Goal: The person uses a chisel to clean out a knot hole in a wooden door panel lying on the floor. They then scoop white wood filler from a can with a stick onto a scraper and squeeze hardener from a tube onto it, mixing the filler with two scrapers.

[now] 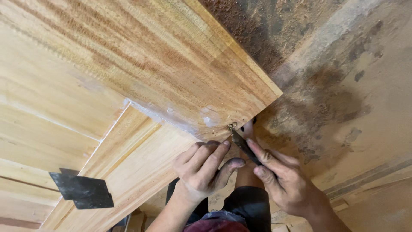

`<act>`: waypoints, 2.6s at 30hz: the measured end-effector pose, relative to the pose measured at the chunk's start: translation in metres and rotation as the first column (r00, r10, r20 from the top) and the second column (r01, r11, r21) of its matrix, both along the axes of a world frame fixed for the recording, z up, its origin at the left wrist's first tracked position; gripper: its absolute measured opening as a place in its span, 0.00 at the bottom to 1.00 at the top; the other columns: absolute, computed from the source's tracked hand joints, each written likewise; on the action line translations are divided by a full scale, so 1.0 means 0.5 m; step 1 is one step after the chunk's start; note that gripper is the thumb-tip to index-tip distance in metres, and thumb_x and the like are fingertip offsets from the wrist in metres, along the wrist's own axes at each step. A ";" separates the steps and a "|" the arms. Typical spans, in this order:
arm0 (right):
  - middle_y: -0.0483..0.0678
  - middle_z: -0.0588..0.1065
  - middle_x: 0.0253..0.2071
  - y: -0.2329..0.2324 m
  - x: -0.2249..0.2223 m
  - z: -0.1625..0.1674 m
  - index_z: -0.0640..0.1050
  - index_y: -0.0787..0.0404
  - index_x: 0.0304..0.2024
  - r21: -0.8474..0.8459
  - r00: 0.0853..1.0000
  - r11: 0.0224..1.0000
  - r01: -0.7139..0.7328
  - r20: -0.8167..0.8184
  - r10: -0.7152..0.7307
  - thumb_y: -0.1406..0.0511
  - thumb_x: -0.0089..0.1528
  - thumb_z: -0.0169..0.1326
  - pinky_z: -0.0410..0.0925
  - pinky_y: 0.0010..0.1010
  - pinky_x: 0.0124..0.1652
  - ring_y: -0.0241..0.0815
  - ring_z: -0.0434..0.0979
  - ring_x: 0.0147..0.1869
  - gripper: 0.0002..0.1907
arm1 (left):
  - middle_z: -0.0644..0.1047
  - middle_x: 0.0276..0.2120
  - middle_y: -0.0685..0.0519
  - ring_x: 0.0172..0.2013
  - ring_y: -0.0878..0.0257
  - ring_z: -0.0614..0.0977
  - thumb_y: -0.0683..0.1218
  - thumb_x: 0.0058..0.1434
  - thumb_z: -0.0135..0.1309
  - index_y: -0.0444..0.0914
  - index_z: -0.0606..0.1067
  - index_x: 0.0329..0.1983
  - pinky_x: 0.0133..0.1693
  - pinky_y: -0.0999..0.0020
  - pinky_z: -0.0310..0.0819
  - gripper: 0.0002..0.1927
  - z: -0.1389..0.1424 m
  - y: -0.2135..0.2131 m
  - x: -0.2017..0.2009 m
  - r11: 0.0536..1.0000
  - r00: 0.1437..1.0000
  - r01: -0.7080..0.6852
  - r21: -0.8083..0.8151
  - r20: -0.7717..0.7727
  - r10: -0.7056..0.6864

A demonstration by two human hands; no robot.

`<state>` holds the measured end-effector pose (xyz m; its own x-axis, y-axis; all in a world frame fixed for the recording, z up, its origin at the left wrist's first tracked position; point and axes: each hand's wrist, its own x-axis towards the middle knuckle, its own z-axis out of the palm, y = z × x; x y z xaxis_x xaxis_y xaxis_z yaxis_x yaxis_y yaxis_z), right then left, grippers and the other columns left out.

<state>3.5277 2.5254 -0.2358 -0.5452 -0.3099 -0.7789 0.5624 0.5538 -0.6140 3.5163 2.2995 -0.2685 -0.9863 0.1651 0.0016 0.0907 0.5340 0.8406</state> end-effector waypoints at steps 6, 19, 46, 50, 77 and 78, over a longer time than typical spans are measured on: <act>0.55 0.82 0.49 0.027 -0.041 -0.007 0.69 0.62 0.71 0.031 0.972 0.981 -0.193 0.141 0.187 0.61 0.66 0.52 0.74 0.29 0.51 0.47 0.81 0.50 0.31 | 0.80 0.32 0.49 0.29 0.58 0.80 0.52 0.55 0.73 0.33 0.80 0.44 0.29 0.68 0.72 0.23 -0.006 -0.004 0.004 1.000 0.999 0.028 -0.009 -0.035 -0.028; 0.61 0.70 0.55 -0.134 0.037 0.030 0.66 0.68 0.70 0.086 0.929 0.929 0.360 -0.124 -0.349 0.69 0.69 0.47 0.72 0.33 0.51 0.50 0.76 0.52 0.26 | 0.77 0.27 0.48 0.28 0.53 0.82 0.41 0.50 0.58 0.32 0.78 0.35 0.34 0.65 0.79 0.10 -0.013 -0.007 0.031 0.981 0.994 -0.088 0.175 -0.043 0.096; 0.52 0.74 0.38 -0.056 0.168 0.127 0.68 0.75 0.55 -0.061 0.501 0.519 0.852 -0.189 -0.845 0.73 0.67 0.50 0.73 0.35 0.40 0.42 0.77 0.38 0.14 | 0.76 0.24 0.46 0.27 0.49 0.81 0.45 0.54 0.60 0.35 0.71 0.34 0.28 0.52 0.73 0.12 0.062 0.001 0.032 0.968 0.895 0.182 0.175 0.378 -0.236; 0.52 0.77 0.29 -0.097 0.145 0.121 0.67 0.71 0.54 0.279 0.792 0.749 0.601 -0.331 -0.513 0.69 0.65 0.52 0.71 0.32 0.28 0.40 0.76 0.25 0.17 | 0.77 0.26 0.42 0.30 0.43 0.81 0.47 0.60 0.58 0.33 0.73 0.38 0.31 0.50 0.73 0.12 0.062 -0.004 0.062 0.938 0.877 -0.005 0.345 0.453 -0.162; 0.64 0.79 0.40 -0.260 0.008 0.113 0.65 0.60 0.67 0.698 0.965 0.710 0.095 -0.240 0.106 0.67 0.66 0.48 0.73 0.50 0.38 0.66 0.81 0.44 0.26 | 0.74 0.36 0.56 0.36 0.71 0.74 0.48 0.80 0.46 0.33 0.74 0.47 0.39 0.73 0.71 0.13 -0.017 0.128 0.136 -0.217 0.405 -0.914 0.343 0.735 -0.544; 0.64 0.79 0.39 -0.263 0.005 0.113 0.65 0.60 0.68 0.714 0.976 0.694 0.095 -0.204 0.076 0.67 0.66 0.48 0.72 0.50 0.38 0.66 0.81 0.43 0.26 | 0.76 0.38 0.53 0.37 0.68 0.76 0.48 0.80 0.45 0.33 0.73 0.47 0.41 0.72 0.73 0.13 -0.015 0.128 0.134 -0.249 0.386 -0.923 0.294 0.715 -0.583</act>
<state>3.5302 2.3941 -0.1792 -0.7145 0.3009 -0.6316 0.4811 0.8668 -0.1313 3.5835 2.3634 -0.2761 -0.5326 0.5325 -0.6579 -0.4522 -0.8361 -0.3106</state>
